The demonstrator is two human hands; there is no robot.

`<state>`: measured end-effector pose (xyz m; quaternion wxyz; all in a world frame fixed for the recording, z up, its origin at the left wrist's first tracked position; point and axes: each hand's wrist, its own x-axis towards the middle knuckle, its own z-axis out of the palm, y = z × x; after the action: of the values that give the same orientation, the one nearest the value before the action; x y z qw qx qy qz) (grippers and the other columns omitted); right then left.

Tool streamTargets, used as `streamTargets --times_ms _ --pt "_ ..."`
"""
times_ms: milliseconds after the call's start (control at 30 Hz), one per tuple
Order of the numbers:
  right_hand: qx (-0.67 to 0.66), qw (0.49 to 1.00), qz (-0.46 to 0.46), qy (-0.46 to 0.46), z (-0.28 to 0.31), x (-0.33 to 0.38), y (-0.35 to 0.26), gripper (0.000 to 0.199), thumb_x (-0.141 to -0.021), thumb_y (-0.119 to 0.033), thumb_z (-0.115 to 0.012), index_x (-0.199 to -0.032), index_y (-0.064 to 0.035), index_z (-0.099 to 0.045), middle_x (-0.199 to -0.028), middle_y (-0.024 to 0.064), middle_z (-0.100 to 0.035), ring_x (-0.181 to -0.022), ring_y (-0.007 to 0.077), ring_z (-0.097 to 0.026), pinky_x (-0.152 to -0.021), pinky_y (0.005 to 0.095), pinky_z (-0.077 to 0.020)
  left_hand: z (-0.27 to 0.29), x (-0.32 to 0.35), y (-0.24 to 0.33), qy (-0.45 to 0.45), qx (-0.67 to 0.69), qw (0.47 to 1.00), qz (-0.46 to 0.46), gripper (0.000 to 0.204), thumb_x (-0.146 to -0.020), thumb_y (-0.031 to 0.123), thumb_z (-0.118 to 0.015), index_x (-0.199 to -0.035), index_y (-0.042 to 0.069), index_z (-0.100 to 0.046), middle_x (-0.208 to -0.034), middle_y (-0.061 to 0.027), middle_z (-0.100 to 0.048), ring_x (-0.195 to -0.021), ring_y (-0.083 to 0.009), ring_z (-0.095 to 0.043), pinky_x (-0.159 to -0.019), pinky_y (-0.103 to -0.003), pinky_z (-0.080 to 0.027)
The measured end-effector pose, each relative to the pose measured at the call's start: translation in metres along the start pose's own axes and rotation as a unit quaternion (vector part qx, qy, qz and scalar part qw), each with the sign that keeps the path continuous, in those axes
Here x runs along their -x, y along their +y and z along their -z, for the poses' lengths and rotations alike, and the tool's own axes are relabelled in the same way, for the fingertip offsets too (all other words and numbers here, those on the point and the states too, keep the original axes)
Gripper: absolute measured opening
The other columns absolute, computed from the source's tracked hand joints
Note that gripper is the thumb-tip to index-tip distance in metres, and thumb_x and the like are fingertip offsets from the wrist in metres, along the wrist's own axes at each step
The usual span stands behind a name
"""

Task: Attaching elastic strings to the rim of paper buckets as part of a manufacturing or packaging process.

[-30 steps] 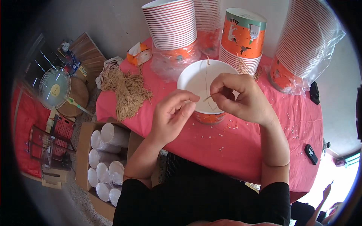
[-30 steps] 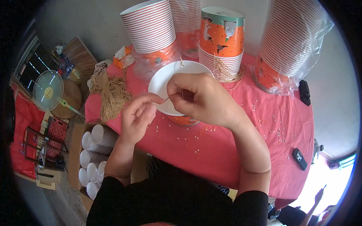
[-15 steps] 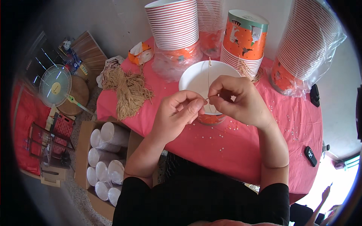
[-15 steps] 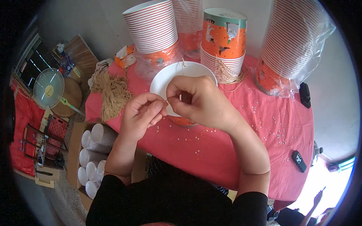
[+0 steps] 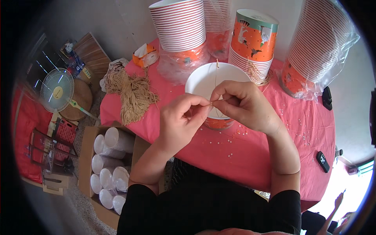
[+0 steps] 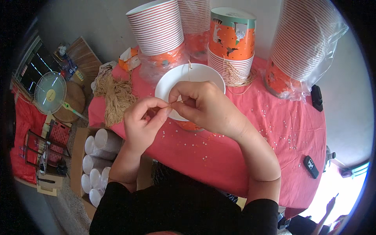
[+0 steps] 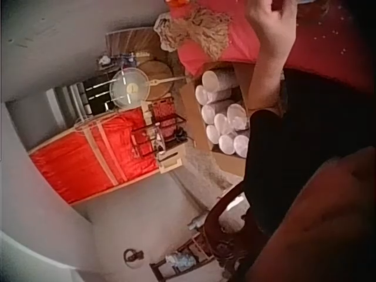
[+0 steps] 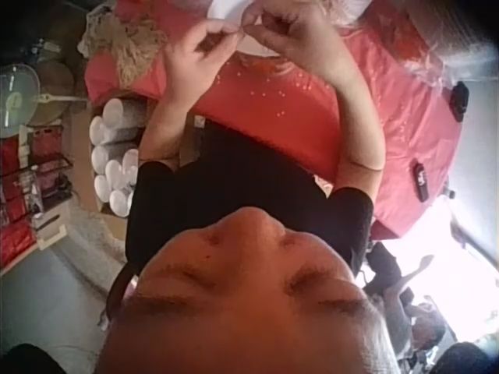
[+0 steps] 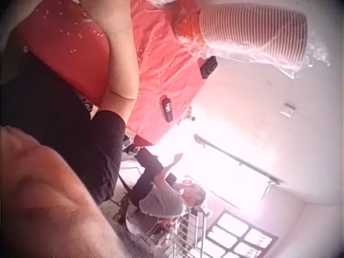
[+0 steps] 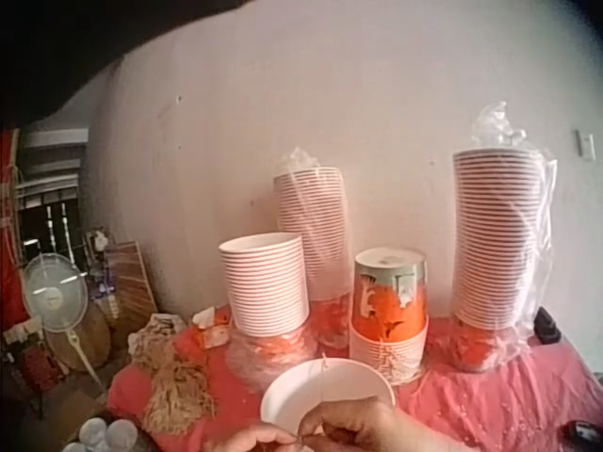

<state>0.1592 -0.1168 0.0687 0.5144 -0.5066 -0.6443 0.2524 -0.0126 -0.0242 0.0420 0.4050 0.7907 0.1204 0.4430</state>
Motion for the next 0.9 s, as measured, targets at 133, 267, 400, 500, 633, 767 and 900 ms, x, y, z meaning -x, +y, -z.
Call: streamTargets --times_ms 133,267,400,500,633,767,900 --pt "-0.002 0.999 -0.026 -0.027 0.004 0.001 0.0 0.008 -0.088 0.007 -0.06 -0.092 0.0001 -0.059 -0.07 -0.0073 -0.047 -0.063 -0.0013 -0.039 -0.053 0.0181 -0.0324 -0.003 -0.005 -0.004 0.035 -0.192 0.959 -0.205 0.019 -0.075 -0.005 -0.074 -0.09 0.002 -0.064 -0.079 -0.0091 -0.065 -0.066 -0.0213 -0.064 -0.057 -0.03 -0.051" --pt "0.031 0.998 -0.032 -0.046 0.005 0.0 -0.005 0.009 -0.084 0.008 -0.058 -0.089 0.0002 -0.058 -0.07 -0.0074 -0.046 -0.063 -0.0012 -0.038 -0.053 0.0177 -0.0337 -0.004 -0.007 -0.01 0.056 -0.25 0.915 -0.312 0.023 -0.073 -0.004 -0.074 -0.093 0.002 -0.063 -0.08 -0.0089 -0.066 -0.067 -0.0244 -0.065 -0.058 -0.033 -0.052" --pt "0.042 0.998 -0.029 -0.025 0.006 -0.002 0.003 0.011 -0.08 0.009 -0.055 -0.085 -0.0002 -0.056 -0.069 -0.0072 -0.046 -0.062 -0.0006 -0.038 -0.053 0.0181 -0.0339 -0.008 -0.003 -0.01 0.056 -0.217 0.936 -0.271 0.025 -0.074 -0.002 -0.075 -0.097 0.002 -0.064 -0.085 -0.0105 -0.066 -0.067 -0.024 -0.065 -0.057 -0.033 -0.053" --pt "0.047 0.999 -0.01 -0.009 0.012 -0.004 0.009 0.01 -0.079 0.009 -0.055 -0.083 -0.0004 -0.056 -0.068 -0.0064 -0.046 -0.061 -0.0002 -0.038 -0.053 0.0184 -0.0341 -0.003 0.004 -0.01 0.018 -0.189 0.968 -0.166 0.03 -0.078 0.005 -0.076 -0.105 0.003 -0.064 -0.096 -0.0123 -0.067 -0.065 -0.02 -0.065 -0.054 -0.031 -0.053" --pt "0.074 0.997 0.015 -0.007 0.016 -0.006 0.009 0.009 -0.078 0.009 -0.055 -0.081 -0.0003 -0.056 -0.068 -0.0057 -0.047 -0.061 -0.0001 -0.039 -0.053 0.0188 -0.035 -0.002 0.012 -0.009 -0.037 -0.208 0.973 -0.096 0.029 -0.081 0.011 -0.075 -0.106 0.002 -0.063 -0.097 -0.0116 -0.067 -0.062 -0.0179 -0.064 -0.053 -0.03 -0.052" --pt "0.073 0.997 0.025 -0.019 0.018 -0.007 0.013 0.008 -0.073 0.003 -0.063 -0.079 0.0 -0.059 -0.063 0.0041 -0.054 -0.057 0.0102 -0.049 -0.054 0.0273 -0.0428 -0.003 0.016 -0.016 -0.062 -0.182 0.979 -0.062 0.025 -0.083 0.014 -0.073 -0.103 0.002 -0.063 -0.098 -0.0117 -0.067 -0.056 -0.0159 -0.06 -0.051 -0.029 -0.05" --pt "0.081 0.995 0.036 -0.033 0.017 -0.008 0.013 0.008 -0.074 0.004 -0.062 -0.08 0.0 -0.059 -0.064 0.0042 -0.054 -0.058 0.0099 -0.05 -0.055 0.0268 -0.0442 -0.003 0.015 -0.023 -0.011 -0.116 0.989 -0.09 0.02 -0.088 0.013 -0.069 -0.102 0.001 -0.064 -0.093 -0.0105 -0.066 -0.055 -0.0136 -0.058 -0.051 -0.026 -0.046"
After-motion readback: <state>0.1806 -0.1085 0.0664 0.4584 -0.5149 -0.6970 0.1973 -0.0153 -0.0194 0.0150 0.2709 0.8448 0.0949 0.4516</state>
